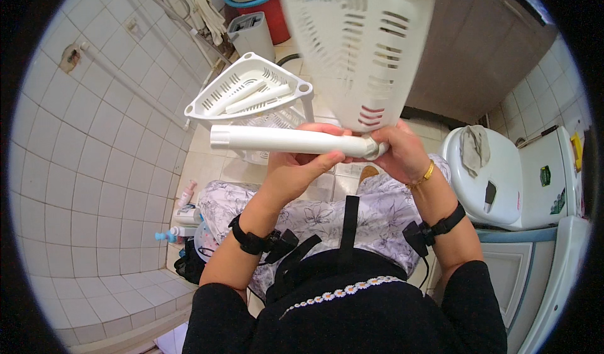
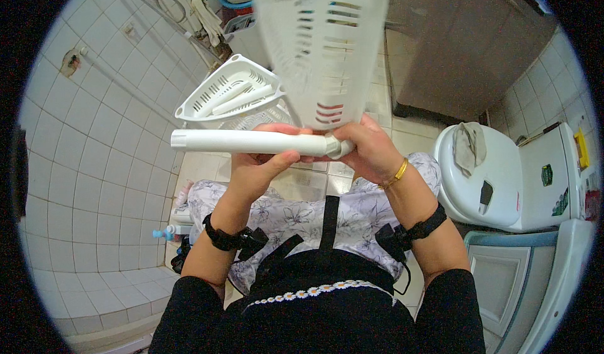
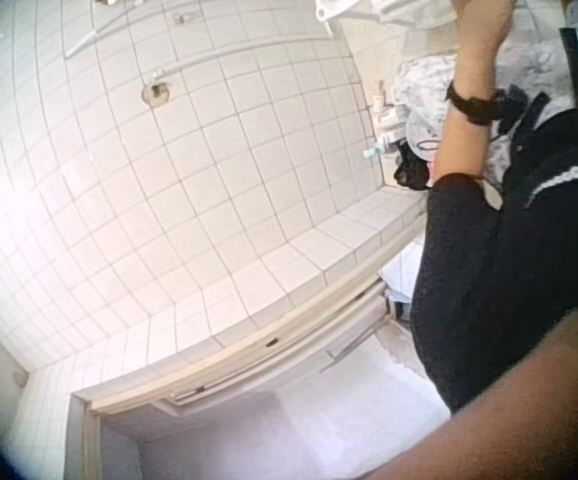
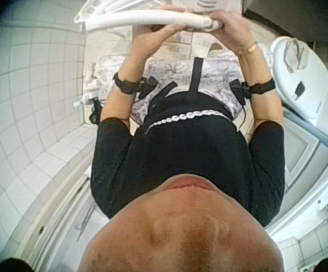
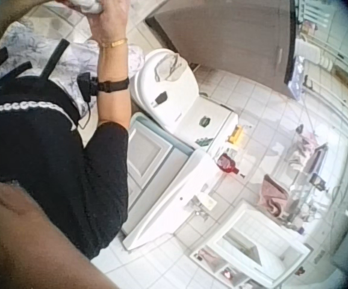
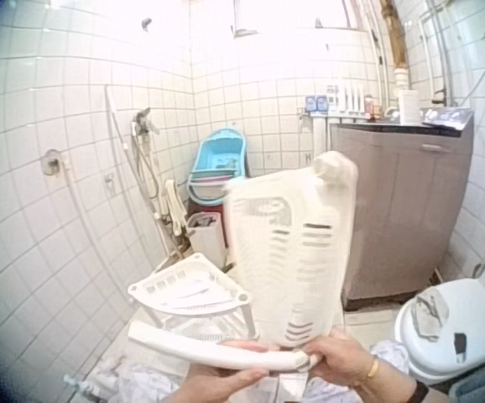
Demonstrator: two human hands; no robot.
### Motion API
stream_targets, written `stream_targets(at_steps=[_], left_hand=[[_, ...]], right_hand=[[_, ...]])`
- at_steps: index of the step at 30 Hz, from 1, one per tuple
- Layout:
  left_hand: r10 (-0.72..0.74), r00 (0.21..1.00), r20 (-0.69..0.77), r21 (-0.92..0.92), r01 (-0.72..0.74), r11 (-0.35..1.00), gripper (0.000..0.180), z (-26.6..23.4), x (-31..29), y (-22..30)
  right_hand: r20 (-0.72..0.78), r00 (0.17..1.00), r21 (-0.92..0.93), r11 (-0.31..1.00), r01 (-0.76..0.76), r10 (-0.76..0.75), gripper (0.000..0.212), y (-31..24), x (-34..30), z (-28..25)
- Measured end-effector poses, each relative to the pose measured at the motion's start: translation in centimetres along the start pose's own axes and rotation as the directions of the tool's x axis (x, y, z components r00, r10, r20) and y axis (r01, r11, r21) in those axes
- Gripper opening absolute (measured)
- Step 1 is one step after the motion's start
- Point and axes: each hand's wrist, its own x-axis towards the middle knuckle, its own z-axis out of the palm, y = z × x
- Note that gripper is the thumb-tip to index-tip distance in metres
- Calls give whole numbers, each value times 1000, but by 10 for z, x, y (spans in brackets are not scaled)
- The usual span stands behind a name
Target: The person assembles a white plastic corner shelf by hand, then places several toiletry items including bottles, containers, and a brush onto the shelf tiers.
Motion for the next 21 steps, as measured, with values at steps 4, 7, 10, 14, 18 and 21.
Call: stream_targets(at_steps=[4, 7, 10, 14, 18, 21], left_hand=[[183, 982, 42, 351, -186, 918, 38, 5, -8, -5], [325, 939, 112, 527, -334, 781, 42, 7, -8, -8], [373, 919, 125, 560, -376, 738, 40, 4, -4, -11], [374, 915, 150, 531, -394, 751, 40, 3, -4, -9], [391, 917, 75, 453, -381, 806, 38, 2, -5, -10], [212, 977, -8, 147, -208, 967, 39, 4, -4, -12]], right_hand=[[-43, 996, -77, 994, 71, -74, 51, 2, 3, 6], [-22, 985, -105, 980, 168, -171, 49, -1, 8, 7], [-42, 983, -180, 969, 169, -179, 46, 0, 8, 11], [-46, 992, -92, 990, 110, -114, 46, 0, 4, 10], [-22, 997, -81, 995, 66, -68, 49, -3, 4, 14], [-53, 994, -40, 994, 97, -99, 53, -3, 3, 23]])
